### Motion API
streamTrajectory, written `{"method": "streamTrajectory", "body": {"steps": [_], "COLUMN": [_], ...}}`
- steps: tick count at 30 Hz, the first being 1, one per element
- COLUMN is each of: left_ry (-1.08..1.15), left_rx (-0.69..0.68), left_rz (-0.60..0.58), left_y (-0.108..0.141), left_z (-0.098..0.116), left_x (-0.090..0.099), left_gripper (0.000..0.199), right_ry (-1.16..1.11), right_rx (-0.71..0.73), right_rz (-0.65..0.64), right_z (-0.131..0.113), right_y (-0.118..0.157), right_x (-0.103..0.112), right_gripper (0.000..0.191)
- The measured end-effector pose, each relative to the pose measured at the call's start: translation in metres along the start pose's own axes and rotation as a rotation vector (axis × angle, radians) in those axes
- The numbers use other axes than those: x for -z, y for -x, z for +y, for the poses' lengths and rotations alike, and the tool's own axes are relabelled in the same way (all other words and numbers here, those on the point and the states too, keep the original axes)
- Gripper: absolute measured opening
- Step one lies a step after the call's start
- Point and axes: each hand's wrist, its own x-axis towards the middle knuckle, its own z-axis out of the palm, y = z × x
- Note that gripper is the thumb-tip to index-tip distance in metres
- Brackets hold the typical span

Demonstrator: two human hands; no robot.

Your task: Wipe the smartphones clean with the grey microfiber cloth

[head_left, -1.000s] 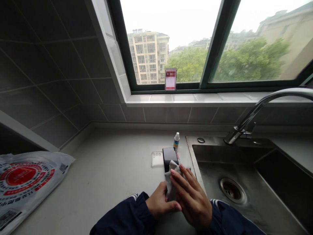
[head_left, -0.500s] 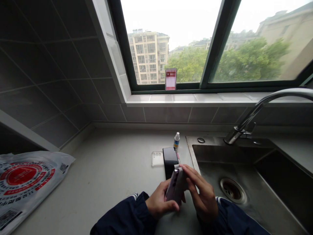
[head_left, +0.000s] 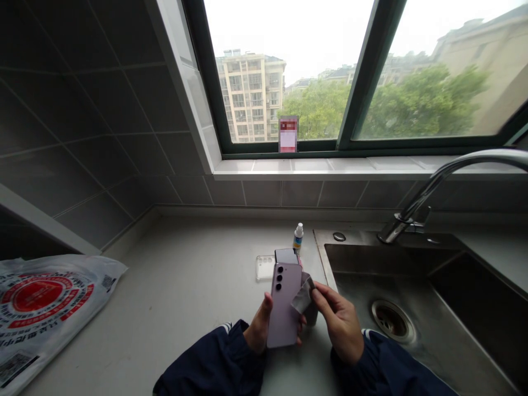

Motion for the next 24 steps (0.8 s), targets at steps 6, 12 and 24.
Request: {"method": "streamTrajectory", "body": {"steps": [6,12,24], "left_ry": [0.156,0.132,0.189], "left_rx": [-0.069,-0.154,-0.155], "left_rz": [0.059,0.186,0.113], "left_y": [-0.006,-0.004,-0.006], "left_z": [0.014,0.029,0.03], "left_x": [0.0,-0.006,0.009], "left_gripper": [0.09,0.08,0.071], "right_ry": [0.099,0.288,0.274], "right_rx": [0.153,0.322,0.367], "right_rz": [-0.073,-0.153,-0.153], "right_z": [0.001,0.01,0.013], "right_y": [-0.001,0.002,0.0], "right_x": [0.002,0.0,0.003], "right_gripper": [0.025,0.027,0.023]}}
